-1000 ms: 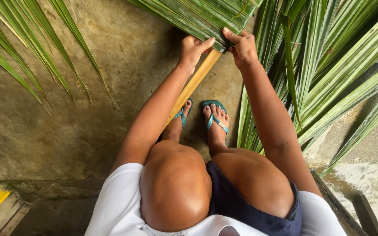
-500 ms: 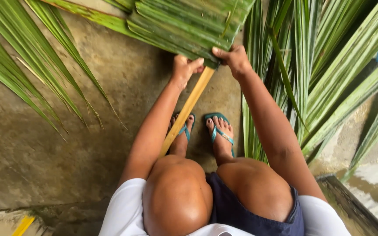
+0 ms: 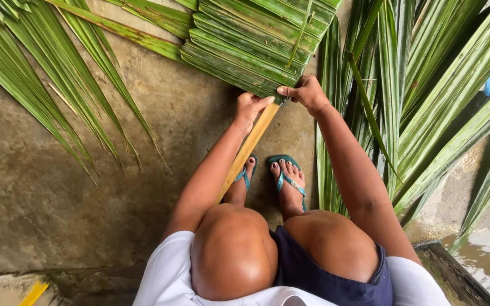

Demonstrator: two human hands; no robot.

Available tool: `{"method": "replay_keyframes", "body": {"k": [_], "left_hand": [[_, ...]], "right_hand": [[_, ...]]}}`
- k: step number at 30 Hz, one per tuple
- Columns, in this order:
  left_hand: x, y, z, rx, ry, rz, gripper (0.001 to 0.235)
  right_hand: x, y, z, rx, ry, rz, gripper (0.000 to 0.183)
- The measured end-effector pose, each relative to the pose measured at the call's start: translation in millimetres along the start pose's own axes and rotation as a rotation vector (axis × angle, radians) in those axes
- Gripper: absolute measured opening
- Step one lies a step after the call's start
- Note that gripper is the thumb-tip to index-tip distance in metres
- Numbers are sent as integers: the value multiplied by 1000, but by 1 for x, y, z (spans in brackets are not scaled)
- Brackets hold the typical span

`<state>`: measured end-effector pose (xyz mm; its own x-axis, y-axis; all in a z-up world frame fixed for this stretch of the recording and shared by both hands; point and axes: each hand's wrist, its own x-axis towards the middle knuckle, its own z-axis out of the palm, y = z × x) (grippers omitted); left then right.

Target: The person sits on the ground and weaves long green palm leaves onto a wooden frame using a thin flexible strip. They repeatedly thread the strip through the leaves to secure them in place, building up a layered mat-like structure.

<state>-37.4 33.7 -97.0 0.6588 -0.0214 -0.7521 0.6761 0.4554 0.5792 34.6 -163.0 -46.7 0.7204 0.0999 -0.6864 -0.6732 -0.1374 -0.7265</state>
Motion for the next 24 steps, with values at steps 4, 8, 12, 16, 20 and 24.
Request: {"method": "replay_keyframes", "body": {"k": [4,8,12,16,20,24], "left_hand": [[37,-53,-16,92,13,70,45],[-7,-4,19,101,178,103,43],[-34,1,23,156,439,182,55],[-37,9,40,56,333,172,42],[-20,-8,37,150,335,149,29],[-15,-10,34,191,351,161,24]], "right_hand": [[5,12,-4,141,-36,-11,36],[-2,-3,5,200,-41,-34,33],[10,17,0,201,-58,-38,34],[6,8,2,178,-47,-47,32],[7,10,1,189,-38,-47,32],[10,14,2,181,-43,-51,32]]}}
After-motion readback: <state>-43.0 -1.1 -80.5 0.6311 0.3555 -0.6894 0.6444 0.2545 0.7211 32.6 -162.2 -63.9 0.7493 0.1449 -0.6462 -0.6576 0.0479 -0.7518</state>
